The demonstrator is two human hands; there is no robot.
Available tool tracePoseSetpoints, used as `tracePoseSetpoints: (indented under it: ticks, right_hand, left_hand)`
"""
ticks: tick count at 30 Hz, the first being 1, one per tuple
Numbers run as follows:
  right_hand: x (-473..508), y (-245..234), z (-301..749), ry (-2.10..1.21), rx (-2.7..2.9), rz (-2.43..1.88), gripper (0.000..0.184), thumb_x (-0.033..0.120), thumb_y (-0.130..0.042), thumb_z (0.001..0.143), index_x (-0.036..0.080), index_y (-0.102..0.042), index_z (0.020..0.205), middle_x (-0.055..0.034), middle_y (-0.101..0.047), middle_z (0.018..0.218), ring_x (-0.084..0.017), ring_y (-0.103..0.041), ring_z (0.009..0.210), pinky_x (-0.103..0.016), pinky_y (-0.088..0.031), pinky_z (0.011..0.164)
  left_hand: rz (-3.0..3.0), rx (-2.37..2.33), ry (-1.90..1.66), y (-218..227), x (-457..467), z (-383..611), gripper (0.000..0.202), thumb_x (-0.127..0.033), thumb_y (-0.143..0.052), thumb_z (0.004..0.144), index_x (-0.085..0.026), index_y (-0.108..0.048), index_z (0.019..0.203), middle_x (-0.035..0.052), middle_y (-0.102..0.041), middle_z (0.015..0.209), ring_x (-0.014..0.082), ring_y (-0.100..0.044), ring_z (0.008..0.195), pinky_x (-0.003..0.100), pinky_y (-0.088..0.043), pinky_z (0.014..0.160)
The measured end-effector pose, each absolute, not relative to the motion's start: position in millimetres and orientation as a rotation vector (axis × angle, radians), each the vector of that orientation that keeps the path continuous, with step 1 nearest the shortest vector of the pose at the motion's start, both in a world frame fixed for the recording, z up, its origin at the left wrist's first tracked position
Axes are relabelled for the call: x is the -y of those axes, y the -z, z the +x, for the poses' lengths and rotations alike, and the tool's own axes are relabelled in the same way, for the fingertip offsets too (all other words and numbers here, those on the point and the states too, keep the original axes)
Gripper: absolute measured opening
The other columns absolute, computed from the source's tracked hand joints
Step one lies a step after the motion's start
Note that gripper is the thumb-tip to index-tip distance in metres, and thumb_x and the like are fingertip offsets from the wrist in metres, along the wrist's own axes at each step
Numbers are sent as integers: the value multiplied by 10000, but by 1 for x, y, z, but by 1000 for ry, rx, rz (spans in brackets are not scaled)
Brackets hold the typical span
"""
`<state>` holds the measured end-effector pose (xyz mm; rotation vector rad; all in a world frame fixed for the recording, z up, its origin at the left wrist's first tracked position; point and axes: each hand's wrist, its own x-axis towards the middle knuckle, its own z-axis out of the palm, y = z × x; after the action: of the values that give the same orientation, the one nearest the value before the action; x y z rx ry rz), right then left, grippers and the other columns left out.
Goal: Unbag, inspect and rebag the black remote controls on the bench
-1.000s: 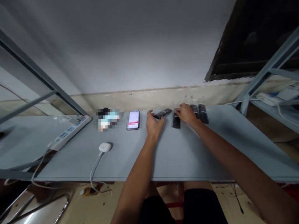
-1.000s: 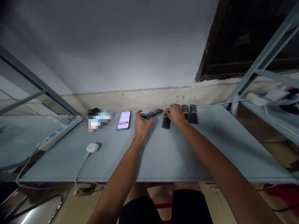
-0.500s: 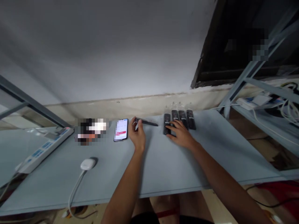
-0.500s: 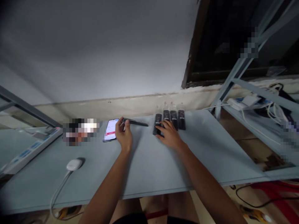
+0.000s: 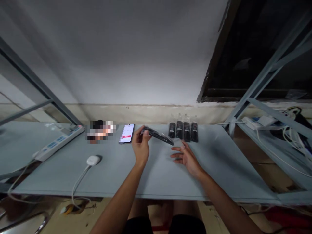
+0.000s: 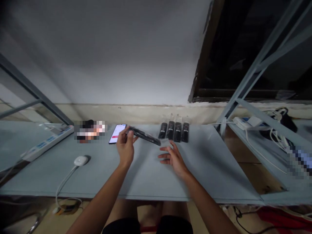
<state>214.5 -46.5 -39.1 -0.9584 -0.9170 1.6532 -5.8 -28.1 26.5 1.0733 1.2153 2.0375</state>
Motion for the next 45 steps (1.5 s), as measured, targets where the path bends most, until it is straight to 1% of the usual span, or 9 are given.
tracePoseSetpoints:
  ticks: [4,8,15,23,29,32,38,42,45]
  right_hand:
    - [65,40,244,-2012,693,-780,651,635,-793,846,262,-605,1345,-129,-805,1130,-231,-805,813,-267,-621,597]
    - [70,40,257,-2024,541,-726,389,504,-821,870,222,-725,1121,-81,-809,904,-163,-744,658,-194,-548,479]
    - [72,41,256,-2045,488,-730,224,407,-785,902,213,-756,1011,-70,-824,902,-149,-743,627,-200,-563,498]
    - [79,40,257,-2001,566,-787,263,327,-884,823,195,-750,1008,-90,-831,938,-150,-751,630,-195,-567,497]
    - [86,41,249,-1857,728,-883,394,318,-1000,681,194,-722,931,-17,-778,843,-117,-727,604,-156,-521,466]
    - [92,40,245,-1766,843,-899,451,368,-1015,654,177,-742,958,-23,-764,832,-119,-713,595,-171,-491,458]
    - [98,48,243,-1659,1113,-957,527,502,-966,702,154,-778,1051,-56,-783,780,-179,-741,623,-227,-494,512]
    - [100,49,243,-1655,1153,-977,538,487,-939,747,184,-774,1160,-74,-815,916,-188,-771,663,-245,-549,545]
    - [100,43,247,-1693,1138,-1030,548,441,-956,731,212,-769,1193,-85,-819,1037,-221,-805,751,-305,-633,631]
  left_hand:
    - [1262,-1140,-1848,-36,54,31,430,-552,-775,903,-223,-759,1179,97,-746,1158,210,-724,1027,358,-675,860]
    - [1307,-1061,-1726,-38,64,58,386,-537,-772,914,-229,-793,1146,121,-740,1254,243,-723,1132,359,-664,885]
    - [1273,-1036,-1705,-56,68,64,315,-513,-757,932,-229,-854,1027,122,-777,1249,286,-722,1208,471,-637,1004]
    - [1099,-1024,-1751,-78,67,38,443,-583,-771,895,-191,-836,1090,125,-794,1235,297,-729,1206,507,-615,1046]
    - [1140,-1293,-1804,-40,73,-16,422,-494,-664,966,-186,-765,1236,169,-721,1380,302,-682,1302,545,-523,1146]
    - [1513,-1649,-1886,-16,90,-29,502,-361,-679,939,-229,-652,1423,169,-590,1554,323,-531,1479,578,-424,1226]
    - [2883,-1156,-828,-6,109,-2,620,-359,-729,949,-239,-548,1529,163,-520,1628,321,-428,1562,567,-252,1322]
    - [2891,-1137,-438,-7,94,9,550,-223,-715,948,-197,-578,1480,144,-670,1465,280,-642,1341,450,-462,1167]
    - [2858,-1160,-382,-3,86,1,522,-182,-709,943,-212,-604,1453,116,-732,1350,262,-693,1232,416,-505,1075]
